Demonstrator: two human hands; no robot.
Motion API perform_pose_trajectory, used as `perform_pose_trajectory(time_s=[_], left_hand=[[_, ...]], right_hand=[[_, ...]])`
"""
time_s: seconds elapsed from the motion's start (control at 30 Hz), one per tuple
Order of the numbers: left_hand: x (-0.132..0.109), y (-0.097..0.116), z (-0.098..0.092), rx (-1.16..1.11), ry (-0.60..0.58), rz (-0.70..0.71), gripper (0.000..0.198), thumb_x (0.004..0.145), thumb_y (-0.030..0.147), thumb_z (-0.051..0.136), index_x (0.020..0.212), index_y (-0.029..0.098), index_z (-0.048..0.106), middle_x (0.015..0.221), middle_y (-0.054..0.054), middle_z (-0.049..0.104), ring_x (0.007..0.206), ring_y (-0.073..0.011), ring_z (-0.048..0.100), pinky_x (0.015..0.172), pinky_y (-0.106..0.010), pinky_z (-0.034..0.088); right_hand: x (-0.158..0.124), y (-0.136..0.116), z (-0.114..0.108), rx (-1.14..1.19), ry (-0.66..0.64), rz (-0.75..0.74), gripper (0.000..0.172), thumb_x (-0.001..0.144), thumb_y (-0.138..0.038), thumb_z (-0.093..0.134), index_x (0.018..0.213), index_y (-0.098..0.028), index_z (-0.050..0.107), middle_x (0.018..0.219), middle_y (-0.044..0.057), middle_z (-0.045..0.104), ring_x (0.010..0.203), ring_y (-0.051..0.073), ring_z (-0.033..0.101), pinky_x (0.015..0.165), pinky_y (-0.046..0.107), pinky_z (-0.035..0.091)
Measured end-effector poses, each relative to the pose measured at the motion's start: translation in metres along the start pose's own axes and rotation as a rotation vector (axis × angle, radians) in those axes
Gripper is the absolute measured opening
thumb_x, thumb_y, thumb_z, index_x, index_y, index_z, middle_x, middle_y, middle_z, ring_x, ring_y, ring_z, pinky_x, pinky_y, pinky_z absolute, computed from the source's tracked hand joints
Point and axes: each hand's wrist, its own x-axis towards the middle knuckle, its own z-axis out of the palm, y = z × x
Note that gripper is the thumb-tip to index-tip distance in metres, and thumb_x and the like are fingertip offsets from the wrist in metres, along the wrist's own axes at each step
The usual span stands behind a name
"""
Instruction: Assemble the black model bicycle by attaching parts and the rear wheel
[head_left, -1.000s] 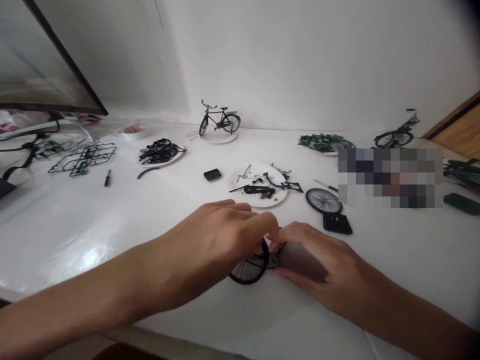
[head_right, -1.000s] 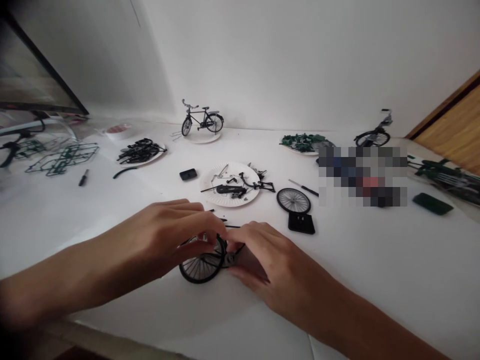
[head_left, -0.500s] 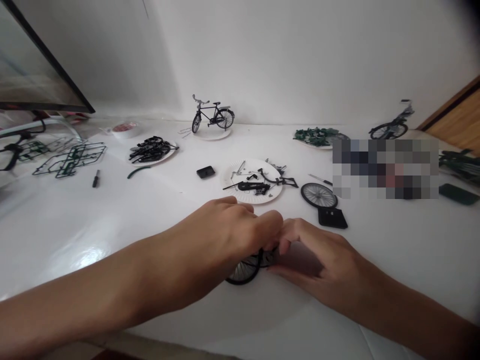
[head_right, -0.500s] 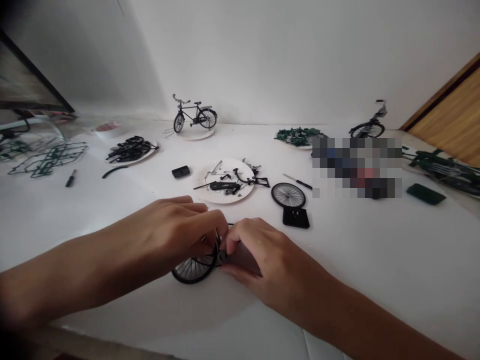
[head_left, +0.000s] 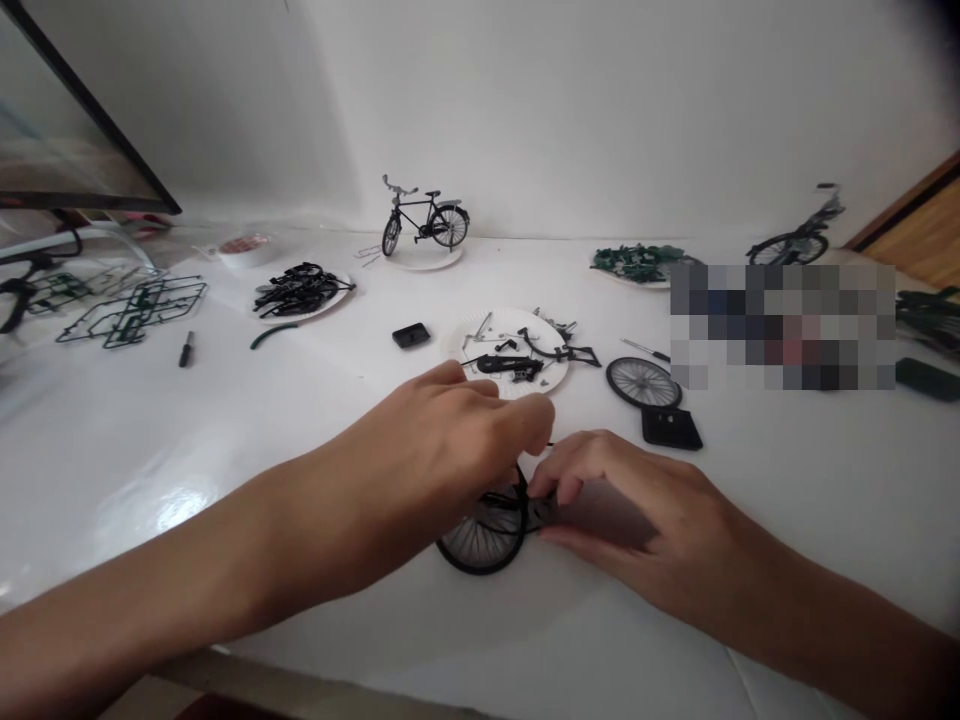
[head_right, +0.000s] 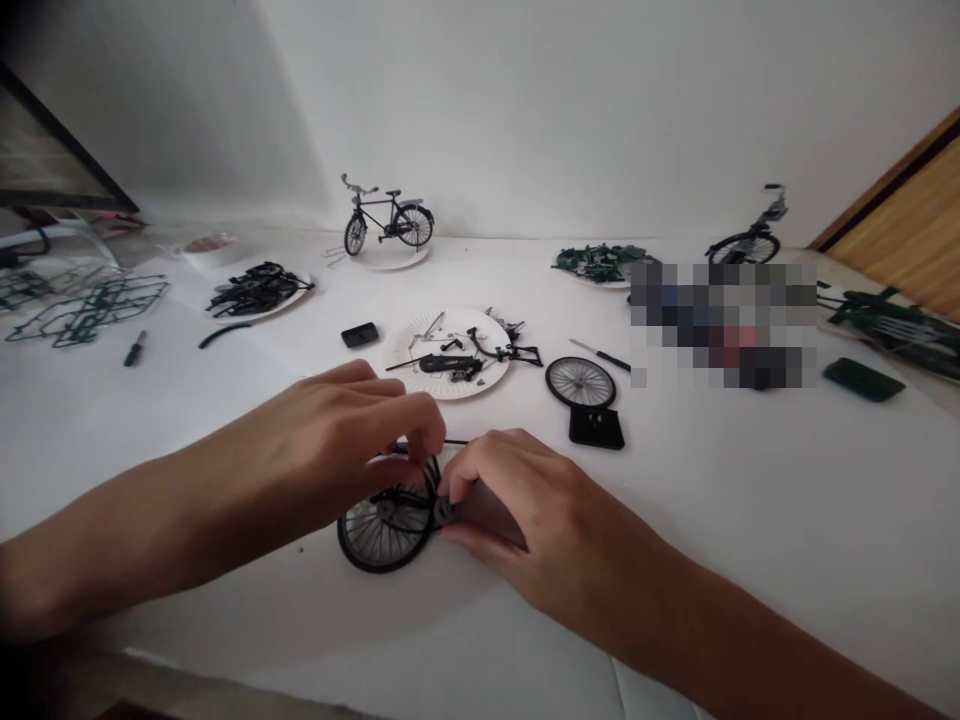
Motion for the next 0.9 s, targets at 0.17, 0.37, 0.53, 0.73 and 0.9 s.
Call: perform_pose_trajectory(time_s=[0.17,0.37,0.53,0.73,0.9], left_hand=[[-0.003,-0.001,-0.001,0.01,-0.049,-0.026,0.014,0.093,0.01,0.052,0.093,0.022,0.059,0.078,0.003,0.064,0.068,-0.0144,0.056,0.068,-0.029,0.04],[-0.026,0.014,0.005,0.085,0.091,-0.119,0.039,0.084,0.047,0.07,0.113,0.023,0.059,0.106,-0.006,0.066,0.095,-0.025,0.06,0.081,-0.038,0.046],[-0.043,0.028,0.027,0.138,0.166,-0.197,0.048,0.081,0.039,0.073,0.12,0.018,0.055,0.114,-0.008,0.065,0.1,-0.0278,0.059,0.087,-0.043,0.044],[-0.041,0.031,0.039,0.153,0.198,-0.261,0.042,0.083,0.031,0.068,0.12,0.018,0.053,0.112,-0.007,0.065,0.1,-0.0269,0.058,0.088,-0.043,0.041],[-0.041,0.03,0.042,0.184,0.205,-0.294,0.038,0.082,0.031,0.066,0.116,0.018,0.054,0.112,-0.007,0.065,0.1,-0.0274,0.057,0.088,-0.044,0.04]], right_hand=[[0.0,0.001,0.001,-0.003,0.017,-0.025,0.025,0.086,-0.02,0.069,0.102,-0.03,0.053,0.106,0.001,0.068,0.103,0.022,0.066,0.087,0.036,0.055],[0.0,-0.002,0.002,-0.001,0.037,-0.014,0.019,0.085,-0.023,0.068,0.101,-0.028,0.058,0.104,0.001,0.07,0.1,0.022,0.067,0.085,0.034,0.055],[0.001,-0.002,0.001,-0.008,0.014,-0.018,0.017,0.088,-0.024,0.067,0.102,-0.027,0.058,0.104,0.002,0.068,0.099,0.021,0.065,0.086,0.033,0.054],[0.001,-0.003,0.001,0.026,0.003,-0.045,0.013,0.091,-0.024,0.064,0.102,-0.028,0.059,0.106,0.001,0.068,0.099,0.02,0.066,0.087,0.033,0.055],[0.001,-0.005,0.002,0.013,-0.002,-0.082,0.007,0.092,-0.023,0.062,0.097,-0.027,0.06,0.102,0.001,0.07,0.093,0.019,0.068,0.081,0.031,0.056]])
